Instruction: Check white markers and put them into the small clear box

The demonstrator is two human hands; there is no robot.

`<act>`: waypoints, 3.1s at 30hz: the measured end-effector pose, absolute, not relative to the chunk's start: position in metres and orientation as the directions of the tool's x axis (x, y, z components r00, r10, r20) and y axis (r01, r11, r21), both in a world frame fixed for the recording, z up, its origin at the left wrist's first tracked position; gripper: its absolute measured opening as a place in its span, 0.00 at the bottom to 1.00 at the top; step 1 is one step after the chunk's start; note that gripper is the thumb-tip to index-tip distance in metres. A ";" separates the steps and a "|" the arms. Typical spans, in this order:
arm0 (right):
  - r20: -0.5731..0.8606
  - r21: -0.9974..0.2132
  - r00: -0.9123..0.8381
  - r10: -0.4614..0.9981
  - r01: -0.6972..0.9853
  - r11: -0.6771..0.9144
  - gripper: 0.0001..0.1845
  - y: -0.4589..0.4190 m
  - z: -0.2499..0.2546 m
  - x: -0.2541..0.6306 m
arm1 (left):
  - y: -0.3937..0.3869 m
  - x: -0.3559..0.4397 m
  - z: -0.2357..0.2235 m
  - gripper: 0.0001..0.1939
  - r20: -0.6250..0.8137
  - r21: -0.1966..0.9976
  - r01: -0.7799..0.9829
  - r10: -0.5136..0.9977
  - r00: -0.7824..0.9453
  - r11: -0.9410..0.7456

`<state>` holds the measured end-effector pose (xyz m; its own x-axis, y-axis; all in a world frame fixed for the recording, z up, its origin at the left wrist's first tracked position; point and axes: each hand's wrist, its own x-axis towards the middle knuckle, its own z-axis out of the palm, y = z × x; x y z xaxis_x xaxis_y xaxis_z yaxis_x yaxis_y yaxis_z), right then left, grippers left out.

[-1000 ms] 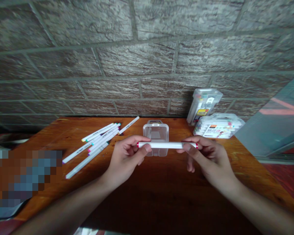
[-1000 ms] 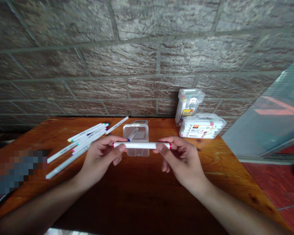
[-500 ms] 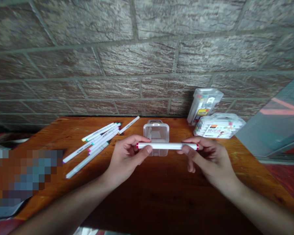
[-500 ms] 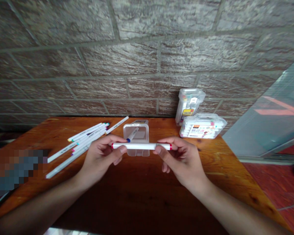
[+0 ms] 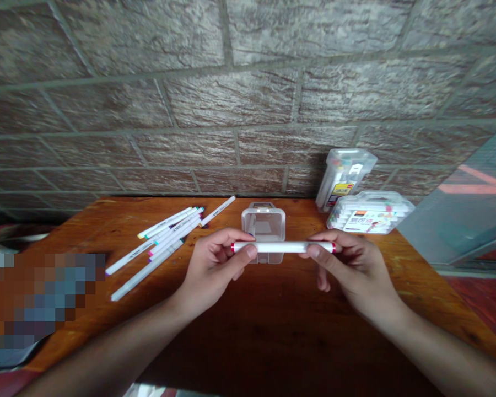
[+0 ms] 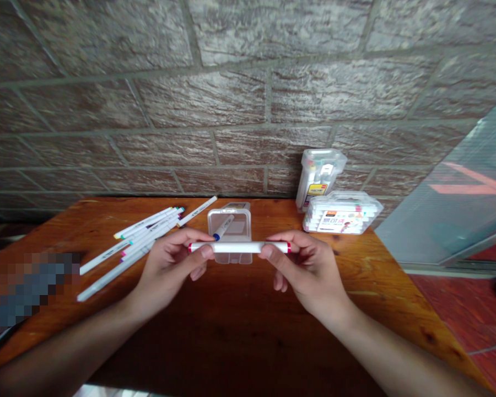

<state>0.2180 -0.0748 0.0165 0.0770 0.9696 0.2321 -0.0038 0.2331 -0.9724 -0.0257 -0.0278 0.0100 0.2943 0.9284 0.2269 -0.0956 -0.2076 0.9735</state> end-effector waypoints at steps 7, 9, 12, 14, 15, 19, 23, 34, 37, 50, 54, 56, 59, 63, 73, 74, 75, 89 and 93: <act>0.229 -0.970 0.082 0.970 -0.060 0.234 0.14 -0.075 0.015 0.219 | -0.027 -0.026 0.008 0.16 0.220 0.975 -0.101 0.930 0.294 -0.198; 0.245 -0.968 0.083 0.966 -0.038 0.248 0.14 -0.075 0.014 0.220 | -0.027 -0.026 0.009 0.15 0.237 0.971 -0.076 0.929 0.284 -0.225; 0.258 -0.966 0.073 0.963 -0.005 0.259 0.13 -0.076 0.013 0.219 | -0.027 -0.025 0.011 0.10 0.284 0.958 -0.036 0.921 0.267 -0.285; 0.249 -0.968 0.063 0.967 -0.005 0.249 0.12 -0.076 0.013 0.219 | -0.027 -0.024 0.011 0.08 0.305 0.950 -0.024 0.915 0.265 -0.310; 0.241 -0.970 0.059 0.969 -0.010 0.242 0.12 -0.076 0.013 0.219 | -0.027 -0.024 0.011 0.07 0.310 0.949 -0.023 0.913 0.266 -0.316; 0.228 -0.972 0.058 0.972 -0.041 0.230 0.12 -0.075 0.012 0.219 | -0.028 -0.024 0.012 0.07 0.308 0.949 -0.025 0.913 0.269 -0.313; 0.218 -0.973 0.049 0.975 -0.066 0.221 0.11 -0.074 0.013 0.219 | -0.029 -0.023 0.011 0.09 0.265 0.964 -0.062 0.920 0.289 -0.258; 0.206 -0.967 0.039 0.978 -0.147 0.210 0.09 -0.074 0.009 0.220 | -0.029 -0.025 0.011 0.11 0.232 0.972 -0.113 0.917 0.324 -0.206; 0.200 -0.965 0.041 0.979 -0.162 0.204 0.09 -0.073 0.007 0.220 | -0.028 -0.026 0.009 0.10 0.226 0.973 -0.128 0.918 0.326 -0.194; 0.166 -0.950 0.052 0.985 -0.260 0.174 0.08 -0.072 0.004 0.223 | -0.025 -0.028 0.000 0.11 0.233 0.963 -0.204 0.920 0.316 -0.174; 0.187 -0.946 0.058 0.981 -0.258 0.196 0.07 -0.070 0.004 0.223 | -0.024 -0.026 0.001 0.10 0.238 0.962 -0.201 0.929 0.284 -0.185; 0.194 -0.946 0.077 0.978 -0.250 0.208 0.08 -0.069 0.004 0.223 | -0.023 -0.026 0.002 0.10 0.243 0.959 -0.214 0.932 0.268 -0.189; 0.188 -0.943 0.102 0.977 -0.261 0.208 0.09 -0.067 0.005 0.223 | -0.023 -0.026 0.002 0.09 0.250 0.953 -0.239 0.930 0.268 -0.188; 0.157 -0.943 0.100 0.983 -0.279 0.179 0.09 -0.068 0.007 0.223 | -0.022 -0.026 0.004 0.09 0.251 0.950 -0.251 0.930 0.269 -0.184; 0.135 -0.910 0.163 0.977 -0.370 0.187 0.13 -0.068 0.013 0.220 | -0.023 -0.025 0.006 0.11 0.241 0.945 -0.281 0.939 0.246 -0.169; 0.132 -0.908 0.166 0.977 -0.375 0.186 0.13 -0.068 0.014 0.220 | -0.024 -0.025 0.007 0.11 0.240 0.943 -0.290 0.939 0.246 -0.165; 0.130 -0.908 0.167 0.977 -0.377 0.185 0.13 -0.068 0.015 0.220 | -0.024 -0.025 0.007 0.11 0.239 0.940 -0.300 0.939 0.247 -0.161; 0.143 -0.923 0.162 0.976 -0.335 0.191 0.10 -0.073 0.017 0.221 | -0.024 -0.023 0.010 0.11 0.226 0.923 -0.361 0.949 0.219 -0.136; 0.155 -0.920 0.159 0.975 -0.335 0.201 0.10 -0.073 0.016 0.221 | -0.023 -0.023 0.010 0.11 0.227 0.926 -0.350 0.951 0.210 -0.143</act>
